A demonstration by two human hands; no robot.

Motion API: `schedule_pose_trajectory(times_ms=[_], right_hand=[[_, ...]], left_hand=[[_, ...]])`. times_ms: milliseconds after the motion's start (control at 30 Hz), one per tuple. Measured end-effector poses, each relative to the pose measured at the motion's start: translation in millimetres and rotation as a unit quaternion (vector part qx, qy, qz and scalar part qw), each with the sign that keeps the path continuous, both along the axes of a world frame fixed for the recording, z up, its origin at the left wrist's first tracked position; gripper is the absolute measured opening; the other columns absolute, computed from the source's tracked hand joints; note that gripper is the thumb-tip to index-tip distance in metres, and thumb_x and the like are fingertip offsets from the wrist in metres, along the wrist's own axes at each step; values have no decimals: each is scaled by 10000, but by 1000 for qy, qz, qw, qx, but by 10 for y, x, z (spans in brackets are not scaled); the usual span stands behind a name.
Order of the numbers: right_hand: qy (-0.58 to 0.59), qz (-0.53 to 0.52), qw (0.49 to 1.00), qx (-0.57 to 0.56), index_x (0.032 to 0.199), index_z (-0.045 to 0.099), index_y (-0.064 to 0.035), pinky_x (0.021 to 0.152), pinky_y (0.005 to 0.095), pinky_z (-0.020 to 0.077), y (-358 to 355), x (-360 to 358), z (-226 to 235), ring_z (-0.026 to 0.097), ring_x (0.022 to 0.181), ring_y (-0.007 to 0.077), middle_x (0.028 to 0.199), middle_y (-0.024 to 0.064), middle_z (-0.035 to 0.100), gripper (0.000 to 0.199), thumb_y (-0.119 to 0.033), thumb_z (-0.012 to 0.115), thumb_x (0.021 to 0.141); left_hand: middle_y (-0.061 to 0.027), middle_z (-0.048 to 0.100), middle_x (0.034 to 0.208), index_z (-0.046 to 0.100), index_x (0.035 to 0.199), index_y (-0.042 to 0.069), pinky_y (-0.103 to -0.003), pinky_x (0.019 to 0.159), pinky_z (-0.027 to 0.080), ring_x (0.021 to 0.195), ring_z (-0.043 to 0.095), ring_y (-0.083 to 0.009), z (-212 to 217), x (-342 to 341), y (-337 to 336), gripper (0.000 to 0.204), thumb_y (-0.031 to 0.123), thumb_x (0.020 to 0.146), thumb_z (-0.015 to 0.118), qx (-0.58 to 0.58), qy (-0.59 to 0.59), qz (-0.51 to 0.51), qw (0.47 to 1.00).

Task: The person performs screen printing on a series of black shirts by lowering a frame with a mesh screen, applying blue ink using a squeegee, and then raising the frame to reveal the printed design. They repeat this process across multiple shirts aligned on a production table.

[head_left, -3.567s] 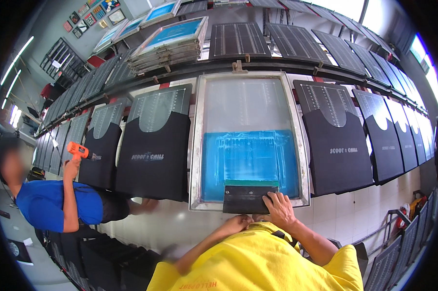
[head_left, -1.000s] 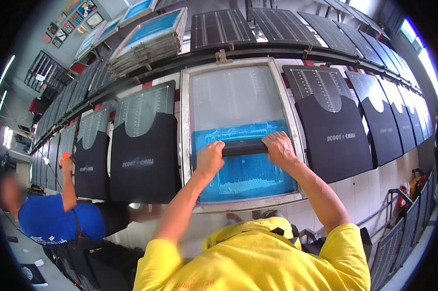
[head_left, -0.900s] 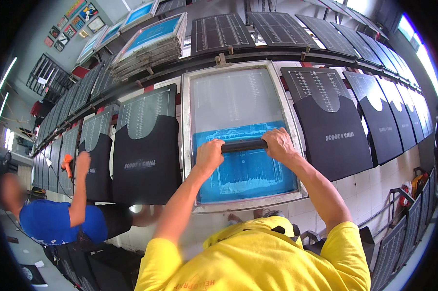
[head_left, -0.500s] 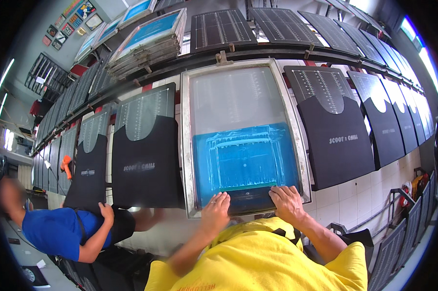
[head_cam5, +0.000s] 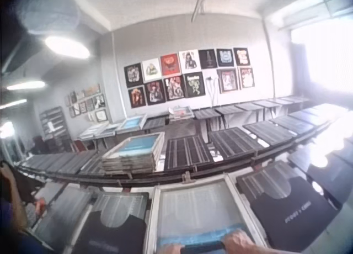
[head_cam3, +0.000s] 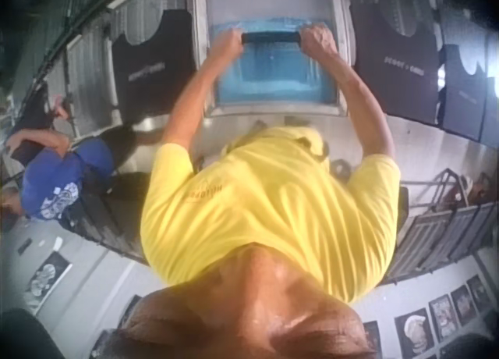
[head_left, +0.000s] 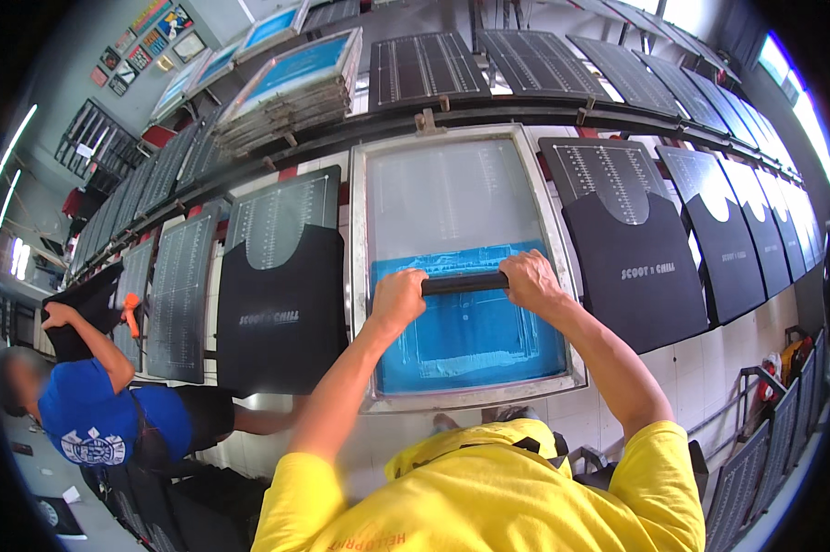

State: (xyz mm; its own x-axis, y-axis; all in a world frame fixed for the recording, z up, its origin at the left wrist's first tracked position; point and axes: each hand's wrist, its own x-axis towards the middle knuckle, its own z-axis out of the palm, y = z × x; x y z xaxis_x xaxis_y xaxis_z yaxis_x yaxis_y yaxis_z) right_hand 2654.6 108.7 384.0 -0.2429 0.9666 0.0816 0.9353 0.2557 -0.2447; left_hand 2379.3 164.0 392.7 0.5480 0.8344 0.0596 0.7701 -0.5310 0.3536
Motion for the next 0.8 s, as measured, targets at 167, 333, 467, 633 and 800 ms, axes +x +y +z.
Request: schedule_pose_trajectory(times_ms=[167, 333, 467, 633, 800], right_hand=[[-6, -8, 1000, 26, 826, 654, -68, 829, 453, 463, -40, 30, -7, 650, 920, 283, 882, 100, 693, 182, -58, 750, 672], [32, 40, 994, 96, 911, 661, -82, 803, 422, 435, -894, -66, 190, 621, 899, 239, 914, 68, 657, 236, -70, 730, 686], [36, 33, 994, 100, 1019, 645, -44, 821, 411, 434, -1559, -242, -28, 616, 958, 241, 1061, 74, 662, 284, -83, 676, 738], [2, 39, 998, 52, 1170, 608, -6, 903, 419, 437, -1903, -319, -164, 564, 1135, 272, 1250, 121, 599, 497, -264, 734, 764], [10, 39, 999, -23, 1311, 535, 19, 1014, 439, 409, -2108, -388, -155, 448, 1298, 304, 1384, 149, 497, 815, -520, 764, 743]], left_hand=[[-164, 710, 1023, 722, 1037, 41, -449, 813, 559, 914, 689, -359, 122, 26, -27, 319, -35, 750, 606, -19, 26, 21, 999], [-146, 696, 1152, 681, 1126, 18, -426, 905, 553, 1088, 654, -317, 31, -206, -875, 365, -33, 776, 589, 48, -35, -12, 998], [-118, 681, 1207, 674, 1157, 15, -416, 997, 517, 1141, 639, -296, -181, -363, -1565, 468, -59, 700, 603, 68, -37, -17, 997], [-111, 593, 1307, 604, 1236, 9, -465, 1109, 416, 1250, 554, -306, -309, -408, -1941, 510, -45, 729, 587, 43, -31, -19, 998], [-142, 436, 1447, 492, 1341, -15, -540, 1163, 306, 1368, 415, -324, -354, -492, -2096, 569, -17, 776, 561, 34, 35, -64, 997]])
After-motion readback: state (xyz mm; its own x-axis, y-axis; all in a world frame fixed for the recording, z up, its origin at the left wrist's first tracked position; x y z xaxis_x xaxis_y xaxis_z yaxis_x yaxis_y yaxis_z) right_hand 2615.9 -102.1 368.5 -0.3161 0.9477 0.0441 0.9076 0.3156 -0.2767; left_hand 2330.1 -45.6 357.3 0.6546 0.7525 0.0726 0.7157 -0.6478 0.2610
